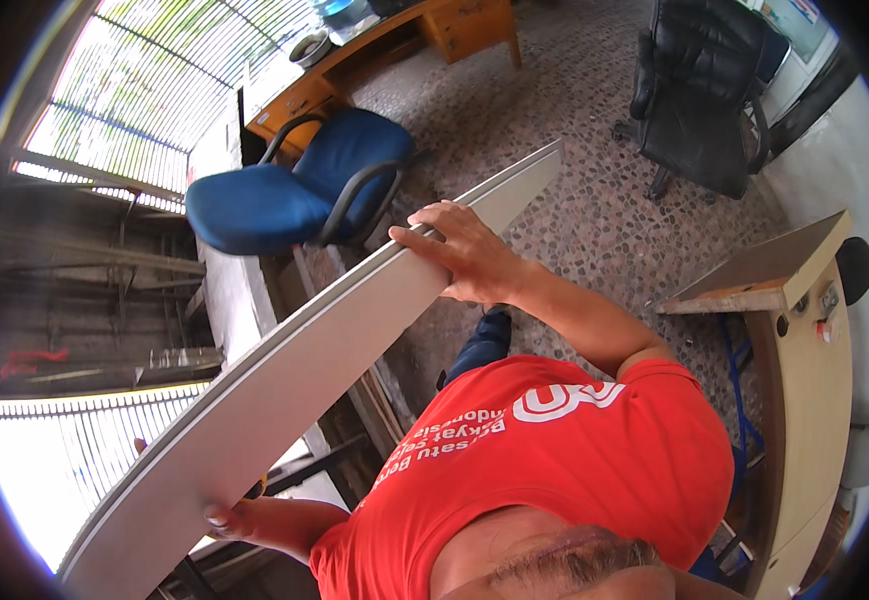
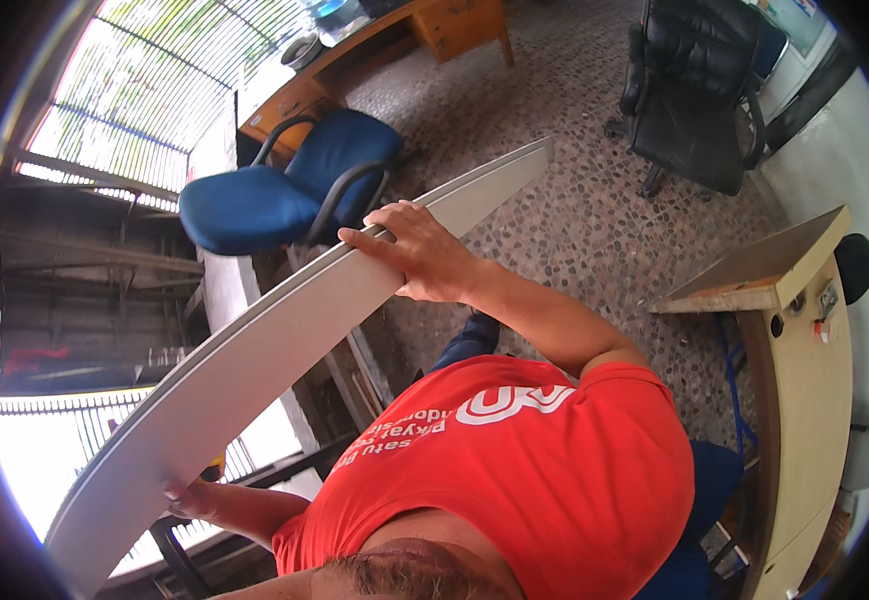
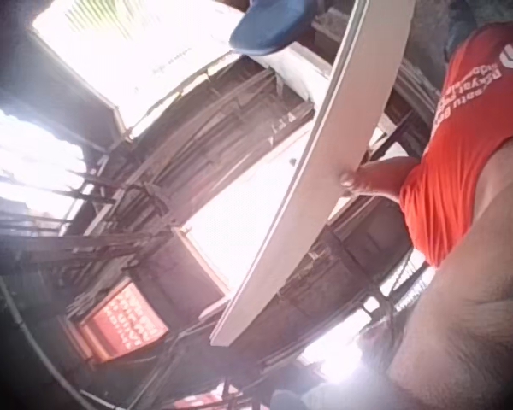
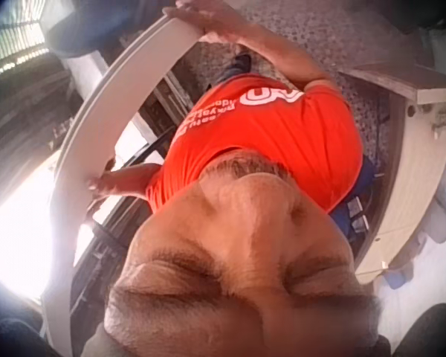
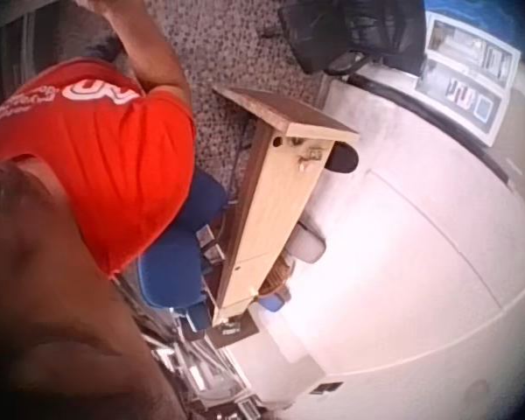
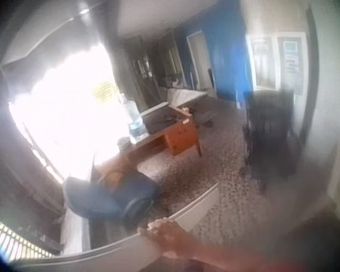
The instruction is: The person walks through a room, picks up a long white panel, and uses a tape measure to measure it. They then carry the panel to another area and place it against a tiled wall, continuing to measure and adjust its position.
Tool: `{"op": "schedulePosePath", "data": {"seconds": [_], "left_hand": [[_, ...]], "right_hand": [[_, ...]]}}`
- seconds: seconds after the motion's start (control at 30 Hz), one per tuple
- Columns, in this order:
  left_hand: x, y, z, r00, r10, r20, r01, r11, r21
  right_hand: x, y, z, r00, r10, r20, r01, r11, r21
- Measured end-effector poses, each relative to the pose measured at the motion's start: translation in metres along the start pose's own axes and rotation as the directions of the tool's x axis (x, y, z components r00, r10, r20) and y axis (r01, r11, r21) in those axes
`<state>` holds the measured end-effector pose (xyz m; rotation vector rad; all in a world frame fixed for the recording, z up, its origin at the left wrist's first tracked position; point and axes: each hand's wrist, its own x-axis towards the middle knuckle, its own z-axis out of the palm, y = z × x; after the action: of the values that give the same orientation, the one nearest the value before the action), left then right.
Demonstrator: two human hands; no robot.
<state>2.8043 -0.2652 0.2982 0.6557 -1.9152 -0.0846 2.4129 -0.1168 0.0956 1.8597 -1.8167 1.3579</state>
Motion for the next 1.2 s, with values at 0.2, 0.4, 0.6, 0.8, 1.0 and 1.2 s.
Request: {"op": "schedulePosePath", "data": {"seconds": [0.2, 0.4, 0.6, 0.8, 1.0, 1.2], "left_hand": [[0.081, -0.037, 0.142, 0.997, 0.059, -0.040, -0.066, 0.978, -0.196], [0.163, -0.039, 0.303, 0.997, 0.042, -0.062, -0.064, 0.908, -0.414], [0.222, 0.007, 0.455, 0.997, 0.055, -0.048, -0.070, 0.898, -0.435], [0.292, 0.026, 0.571, 0.951, 0.301, 0.073, -0.257, 0.897, -0.360], [0.333, 0.125, 0.714, 0.995, 0.088, -0.037, -0.096, 0.930, -0.354], [0.373, 0.190, 0.870, 0.984, 0.018, -0.175, -0.098, 0.881, -0.463]], "right_hand": [[0.074, 0.114, -0.019, 0.999, 0.045, -0.024, -0.047, 0.994, -0.094], [0.125, 0.236, -0.059, 0.990, 0.136, -0.036, -0.141, 0.968, -0.206], [0.156, 0.365, -0.112, 0.985, 0.147, -0.086, -0.164, 0.953, -0.254], [0.189, 0.511, -0.191, 0.984, 0.141, -0.110, -0.167, 0.947, -0.274], [0.227, 0.649, -0.271, 0.980, 0.126, -0.154, -0.165, 0.946, -0.280], [0.270, 0.801, -0.332, 0.984, 0.118, -0.132, -0.151, 0.951, -0.271]]}}
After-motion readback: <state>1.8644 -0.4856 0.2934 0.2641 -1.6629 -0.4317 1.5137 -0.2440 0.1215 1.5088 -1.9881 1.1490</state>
